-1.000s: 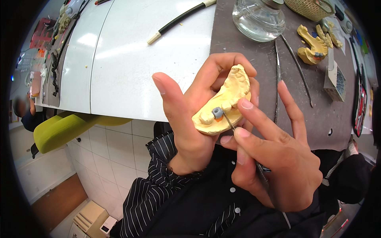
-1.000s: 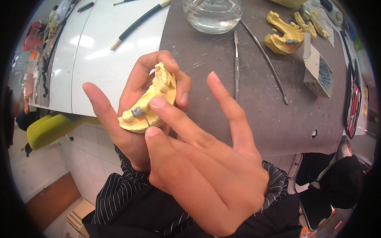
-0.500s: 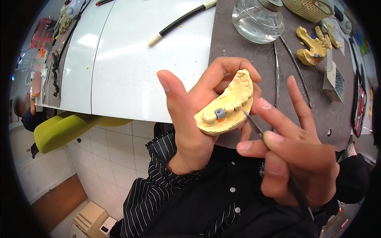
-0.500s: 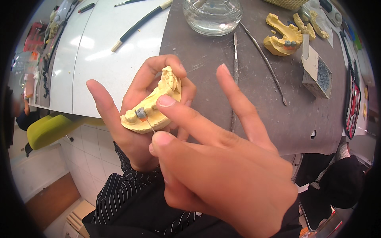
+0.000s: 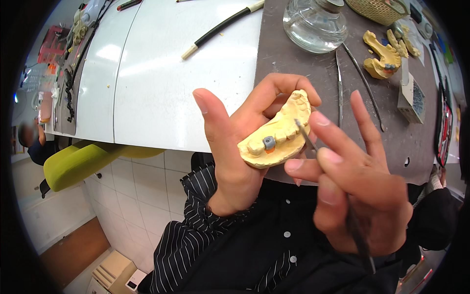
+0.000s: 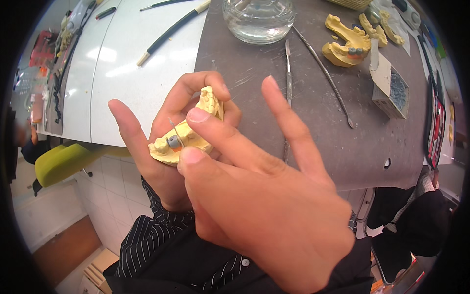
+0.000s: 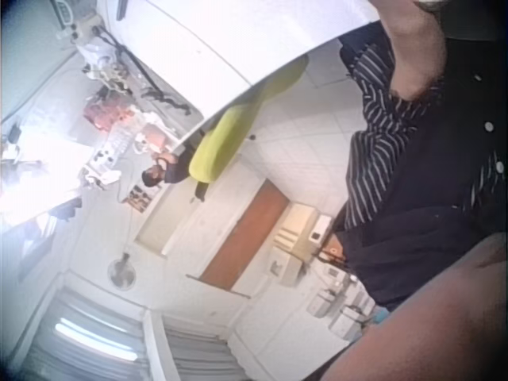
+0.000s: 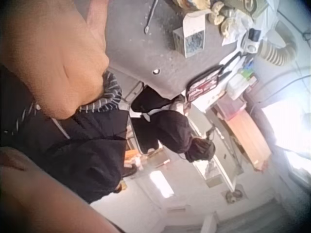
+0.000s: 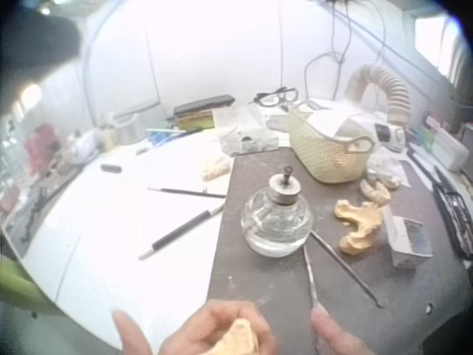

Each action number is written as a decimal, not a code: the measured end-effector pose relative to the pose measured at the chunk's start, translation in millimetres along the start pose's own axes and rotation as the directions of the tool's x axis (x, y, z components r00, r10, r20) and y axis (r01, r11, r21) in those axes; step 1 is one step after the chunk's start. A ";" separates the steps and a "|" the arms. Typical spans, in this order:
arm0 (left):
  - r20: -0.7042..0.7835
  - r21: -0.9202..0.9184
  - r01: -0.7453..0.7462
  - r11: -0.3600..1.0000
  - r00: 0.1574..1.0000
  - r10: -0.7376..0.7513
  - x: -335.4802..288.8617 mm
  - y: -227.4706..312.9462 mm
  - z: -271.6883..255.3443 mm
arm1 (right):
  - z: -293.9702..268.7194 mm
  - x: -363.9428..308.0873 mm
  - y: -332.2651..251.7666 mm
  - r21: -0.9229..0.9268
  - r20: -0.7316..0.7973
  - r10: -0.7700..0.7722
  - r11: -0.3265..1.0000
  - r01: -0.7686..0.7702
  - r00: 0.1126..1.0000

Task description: The person holds a yellow dental cast and uses a metal probe to apply and smooth a gray material into a specific tooth socket. They repeatedly dip the tool into a glass jar of liquid and continue shaping the material on the cast.

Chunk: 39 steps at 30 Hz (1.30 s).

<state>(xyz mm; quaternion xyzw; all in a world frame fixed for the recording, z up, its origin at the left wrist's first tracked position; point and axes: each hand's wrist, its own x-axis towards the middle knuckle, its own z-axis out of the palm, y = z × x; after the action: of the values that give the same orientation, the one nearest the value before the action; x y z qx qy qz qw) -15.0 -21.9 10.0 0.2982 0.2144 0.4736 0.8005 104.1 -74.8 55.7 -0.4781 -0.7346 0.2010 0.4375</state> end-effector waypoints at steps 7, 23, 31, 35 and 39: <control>0.073 -0.098 0.034 0.995 0.997 -0.026 -2.6 5.3 -4.7 | -10.7 0.2 2.3 -0.035 0.102 -0.018 0.999 0.021 0.995; -0.039 0.054 -0.134 0.990 0.990 0.136 2.1 -5.8 1.2 | 6.2 4.0 -6.3 -0.081 0.046 0.061 0.995 -0.057 0.997; -0.041 0.043 -0.133 0.990 0.990 0.135 2.0 -4.7 2.6 | 16.1 -4.3 3.3 -0.005 -0.086 0.008 1.000 -0.008 0.996; -0.019 -0.001 -0.137 0.991 0.990 0.137 3.0 -5.7 0.5 | -1.2 8.5 -11.9 -0.120 0.105 0.078 0.991 -0.065 0.991; 0.017 -0.033 -0.120 0.992 0.993 0.121 2.3 -3.8 -1.7 | -7.2 11.2 -14.6 -0.188 0.218 0.106 0.980 -0.065 0.970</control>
<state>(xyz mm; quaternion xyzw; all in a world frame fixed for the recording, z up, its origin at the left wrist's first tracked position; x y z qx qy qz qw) -12.6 -20.8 6.0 0.3024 0.1808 0.5214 0.7772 100.6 -72.6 75.0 -0.5207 -0.7735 0.2059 0.2968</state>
